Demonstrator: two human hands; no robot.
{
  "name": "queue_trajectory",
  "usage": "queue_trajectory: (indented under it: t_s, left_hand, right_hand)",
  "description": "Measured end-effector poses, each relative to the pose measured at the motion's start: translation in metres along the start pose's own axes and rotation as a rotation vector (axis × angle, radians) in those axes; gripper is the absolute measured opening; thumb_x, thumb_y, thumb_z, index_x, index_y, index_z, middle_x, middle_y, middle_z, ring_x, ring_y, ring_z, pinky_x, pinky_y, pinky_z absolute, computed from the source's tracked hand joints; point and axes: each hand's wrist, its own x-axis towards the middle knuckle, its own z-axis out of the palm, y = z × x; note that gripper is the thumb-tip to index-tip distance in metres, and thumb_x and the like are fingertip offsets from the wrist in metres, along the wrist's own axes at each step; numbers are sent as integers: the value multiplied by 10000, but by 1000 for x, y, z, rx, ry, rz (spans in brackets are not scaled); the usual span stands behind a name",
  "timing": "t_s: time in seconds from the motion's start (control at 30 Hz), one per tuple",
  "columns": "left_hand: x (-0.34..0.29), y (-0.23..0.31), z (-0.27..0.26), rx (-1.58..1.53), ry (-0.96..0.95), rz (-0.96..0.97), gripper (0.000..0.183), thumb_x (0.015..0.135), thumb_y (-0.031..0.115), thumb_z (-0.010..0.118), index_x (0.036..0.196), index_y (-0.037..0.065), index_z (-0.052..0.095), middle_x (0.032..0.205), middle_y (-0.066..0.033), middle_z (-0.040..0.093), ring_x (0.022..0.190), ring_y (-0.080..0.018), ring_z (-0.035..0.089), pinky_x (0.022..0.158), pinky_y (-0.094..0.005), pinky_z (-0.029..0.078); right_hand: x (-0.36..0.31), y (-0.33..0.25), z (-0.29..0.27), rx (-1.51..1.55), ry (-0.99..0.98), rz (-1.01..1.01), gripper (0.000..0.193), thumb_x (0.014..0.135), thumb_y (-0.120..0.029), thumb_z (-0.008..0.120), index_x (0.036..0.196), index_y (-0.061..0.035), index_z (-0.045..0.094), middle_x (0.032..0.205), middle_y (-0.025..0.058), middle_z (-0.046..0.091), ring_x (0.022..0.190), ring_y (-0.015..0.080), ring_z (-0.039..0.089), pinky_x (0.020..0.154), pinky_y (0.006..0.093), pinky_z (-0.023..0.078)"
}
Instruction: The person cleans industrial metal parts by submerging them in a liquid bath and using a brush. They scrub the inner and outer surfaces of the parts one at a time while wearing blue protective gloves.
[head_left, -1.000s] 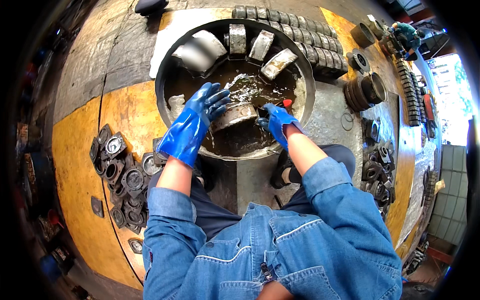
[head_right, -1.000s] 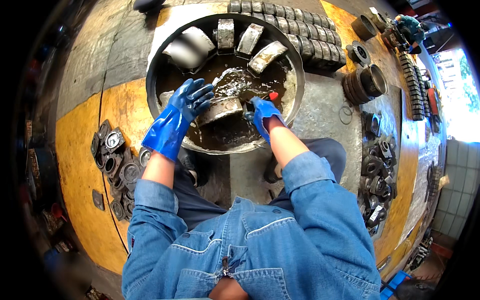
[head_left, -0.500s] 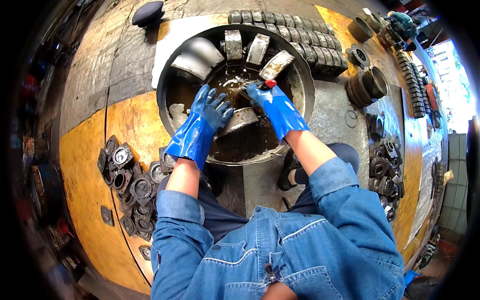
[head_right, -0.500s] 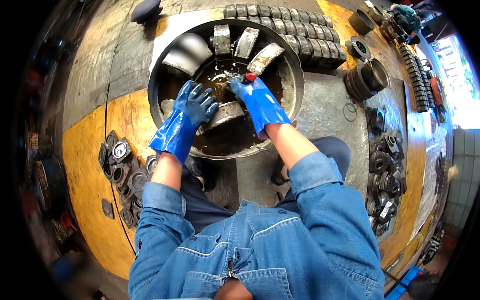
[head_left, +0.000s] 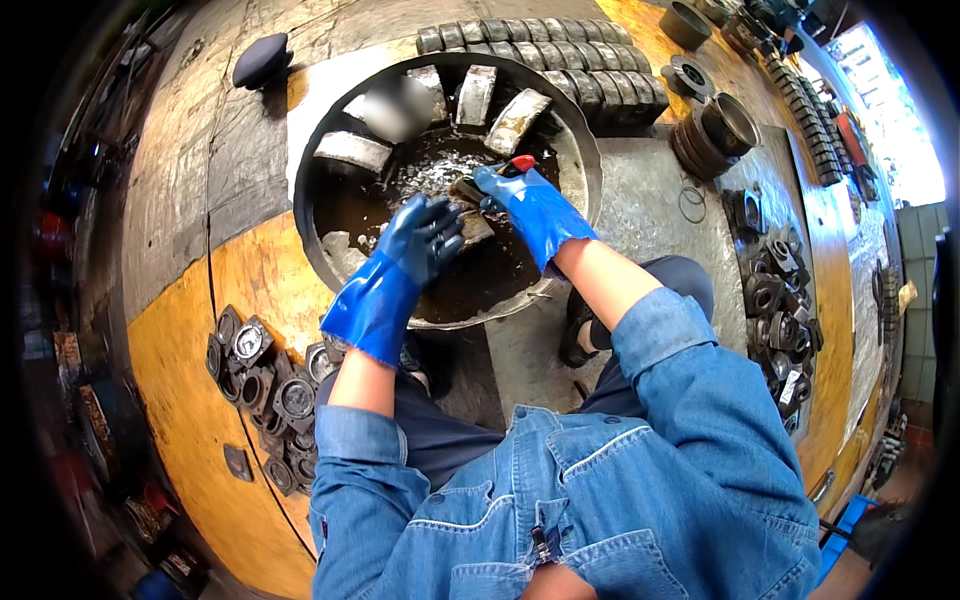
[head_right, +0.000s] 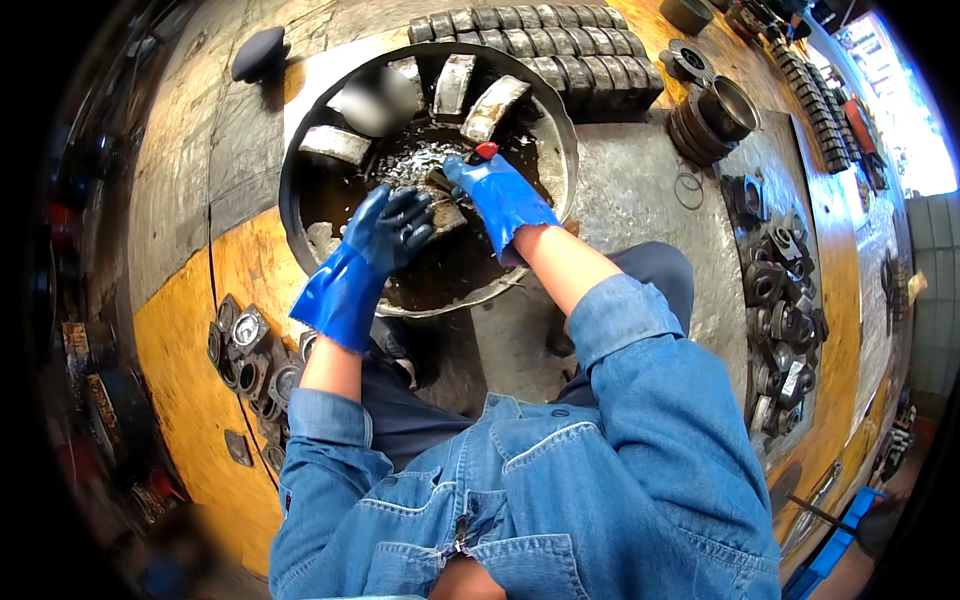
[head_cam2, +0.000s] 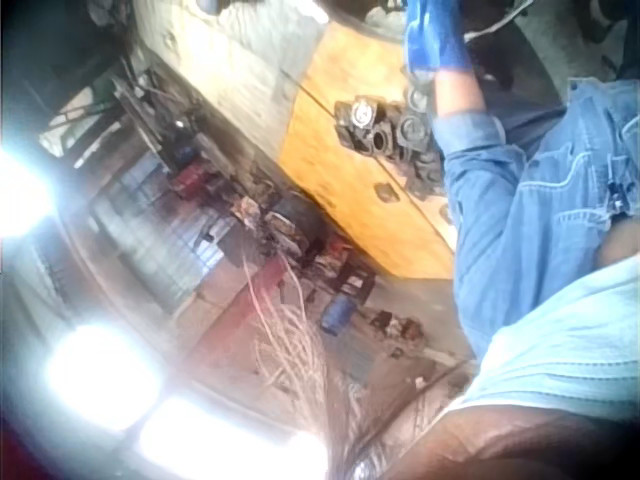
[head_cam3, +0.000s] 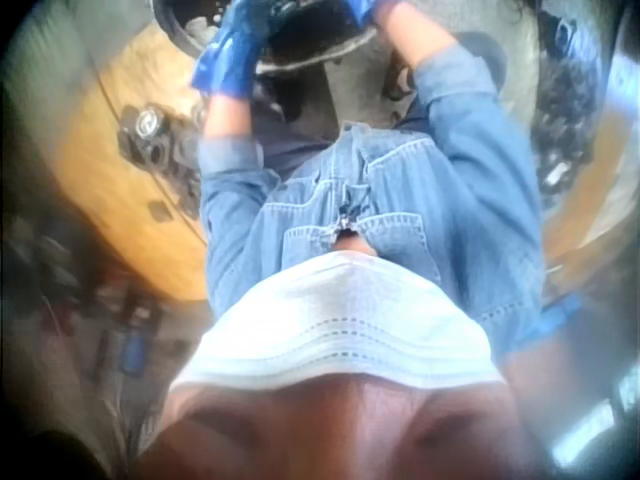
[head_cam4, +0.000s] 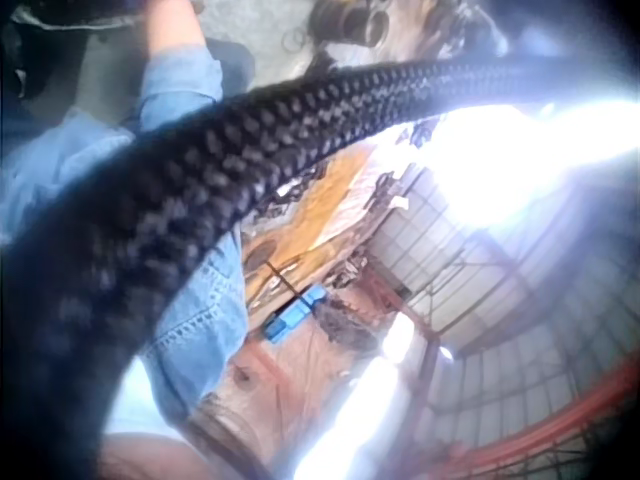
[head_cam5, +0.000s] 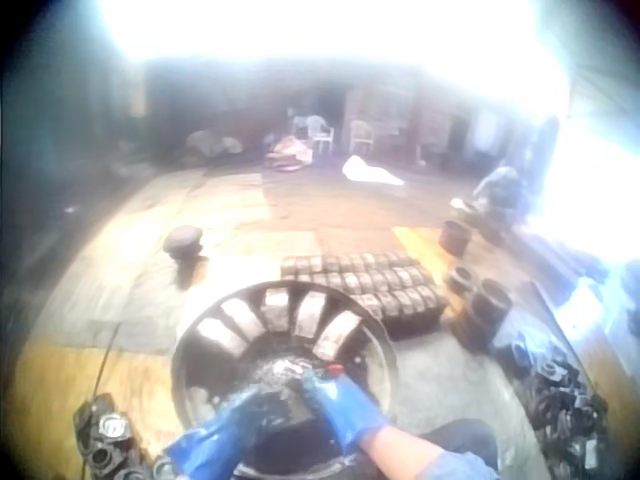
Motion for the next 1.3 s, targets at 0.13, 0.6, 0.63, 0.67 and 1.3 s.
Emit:
queue_trajectory:
  t_s: [0.13,0.6,0.63,0.67,1.3]
  left_hand:
    - [-19,-29,-9,-12,8,-233,670,998,525,639,1414,6,557,1370,-225,657,1231,-353,662,975,-430,587]
    - [-10,-64,-45,-24,154,-162,435,1022,442,627,1244,73,689,1201,-146,728,1021,-326,685,865,-461,554]
    - [-6,-65,-52,6,157,-91,439,1026,442,622,1247,68,688,1196,-141,732,1004,-318,692,853,-447,557]
    - [-3,-64,-54,228,137,52,389,1032,298,598,1329,54,652,1214,-175,728,1040,-327,701,877,-453,559]
    - [-11,-21,-18,989,85,239,357,946,277,724,1081,-50,773,983,-135,768,886,-194,700,843,-329,548]
  right_hand:
    - [4,3,26,240,-93,-106,419,998,-397,711,1232,-49,715,1149,46,731,1090,131,618,1008,314,467]
    - [52,22,61,-494,-55,50,419,899,-405,702,1137,-63,746,1096,229,748,1050,410,721,930,458,576]
    - [47,29,55,-391,-28,55,433,901,-404,701,1146,-50,739,1100,239,745,1055,410,720,933,458,574]
    - [43,44,46,-291,5,64,446,904,-403,699,1156,-36,732,1105,248,743,1061,410,720,936,458,572]
    - [21,6,-11,140,-172,-12,426,1020,-416,665,1199,-40,755,1020,45,752,908,130,668,786,265,489]
